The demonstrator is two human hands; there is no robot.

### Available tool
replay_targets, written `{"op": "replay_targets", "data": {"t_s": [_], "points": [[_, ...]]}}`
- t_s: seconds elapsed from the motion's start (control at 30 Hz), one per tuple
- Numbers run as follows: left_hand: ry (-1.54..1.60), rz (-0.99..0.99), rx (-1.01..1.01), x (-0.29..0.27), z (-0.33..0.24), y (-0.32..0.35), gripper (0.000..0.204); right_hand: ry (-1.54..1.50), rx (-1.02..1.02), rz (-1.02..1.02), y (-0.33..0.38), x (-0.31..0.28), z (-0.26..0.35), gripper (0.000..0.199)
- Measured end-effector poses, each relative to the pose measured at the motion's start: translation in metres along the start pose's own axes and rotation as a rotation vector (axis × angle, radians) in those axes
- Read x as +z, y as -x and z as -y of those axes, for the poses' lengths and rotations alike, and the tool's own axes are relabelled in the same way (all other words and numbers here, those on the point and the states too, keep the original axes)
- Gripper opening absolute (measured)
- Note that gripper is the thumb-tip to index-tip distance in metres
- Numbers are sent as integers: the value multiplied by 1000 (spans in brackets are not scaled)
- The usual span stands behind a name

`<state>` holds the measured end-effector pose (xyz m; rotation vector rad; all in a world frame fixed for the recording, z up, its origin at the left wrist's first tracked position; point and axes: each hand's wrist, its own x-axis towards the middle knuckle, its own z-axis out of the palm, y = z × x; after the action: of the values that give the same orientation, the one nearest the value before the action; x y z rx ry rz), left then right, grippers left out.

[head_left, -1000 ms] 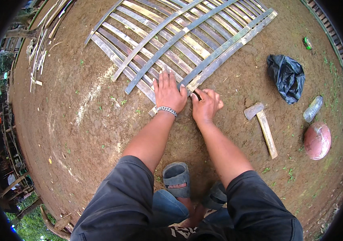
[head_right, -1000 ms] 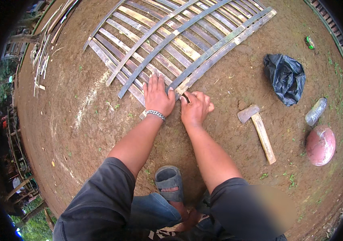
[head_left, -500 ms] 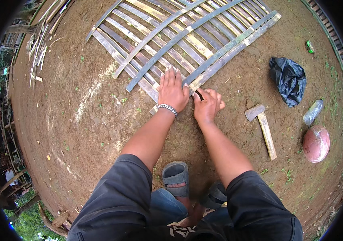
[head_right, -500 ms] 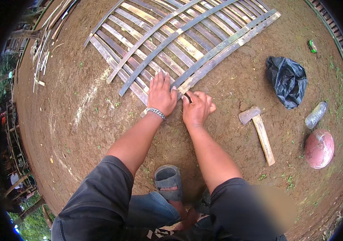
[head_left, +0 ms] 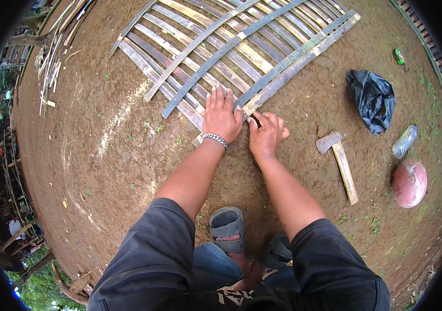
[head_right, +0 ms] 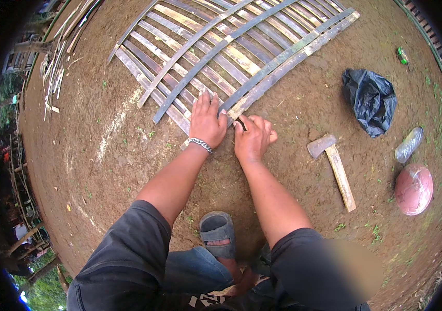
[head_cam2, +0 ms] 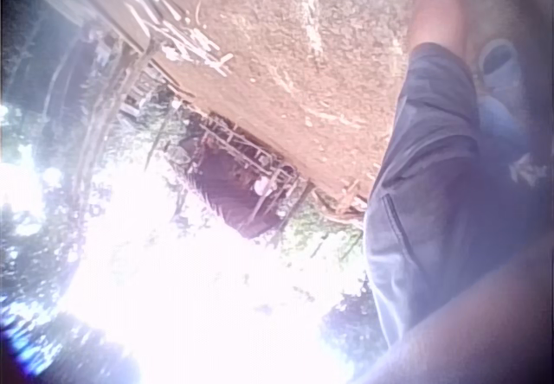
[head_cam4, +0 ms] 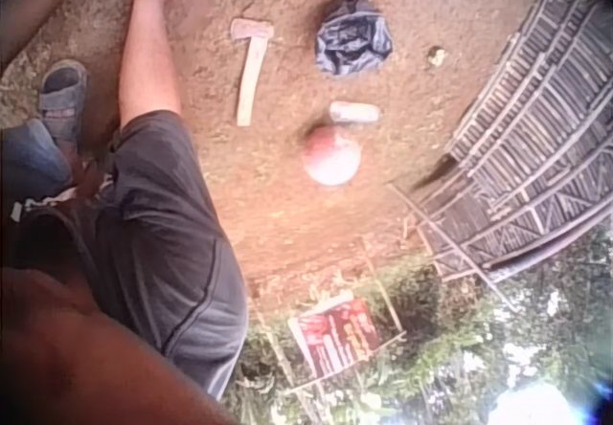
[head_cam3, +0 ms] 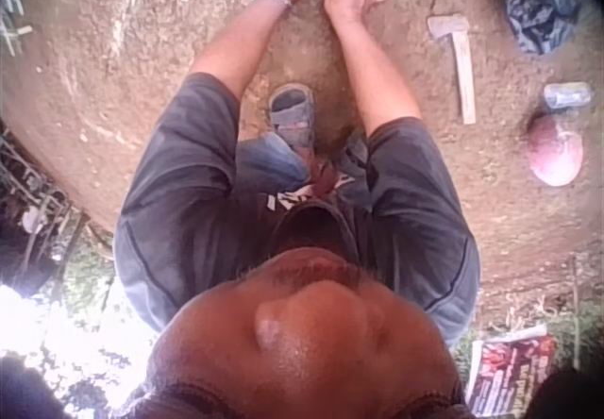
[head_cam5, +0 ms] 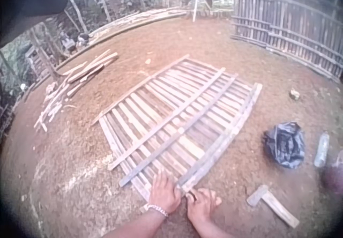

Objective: The person sits on the ground and uses a hammer to drive nails into a wooden lattice structure. They repeatedly pick up nails from a black plastic bag, position them on the wooden slats, and strike them with the hammer to secure the pieces together.

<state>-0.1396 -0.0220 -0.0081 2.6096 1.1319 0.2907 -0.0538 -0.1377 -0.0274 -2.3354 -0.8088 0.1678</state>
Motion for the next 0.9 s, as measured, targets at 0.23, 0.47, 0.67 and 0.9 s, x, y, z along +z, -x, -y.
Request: {"op": "replay_targets", "data": {"t_s": [0.23, 0.47, 0.67, 0.9], "points": [[7, -10, 21, 0, 1, 0, 61, 0, 3, 25, 0, -4, 4, 26], [34, 21, 10, -5, -2, 0, 60, -1, 38, 22, -1, -4, 5, 27], [2, 52, 3, -5, -3, 0, 59, 12, 28, 29, -1, -5, 4, 26], [-44, 25, 10, -4, 2, 2, 58, -4, 17, 32, 2, 0, 6, 25]]}}
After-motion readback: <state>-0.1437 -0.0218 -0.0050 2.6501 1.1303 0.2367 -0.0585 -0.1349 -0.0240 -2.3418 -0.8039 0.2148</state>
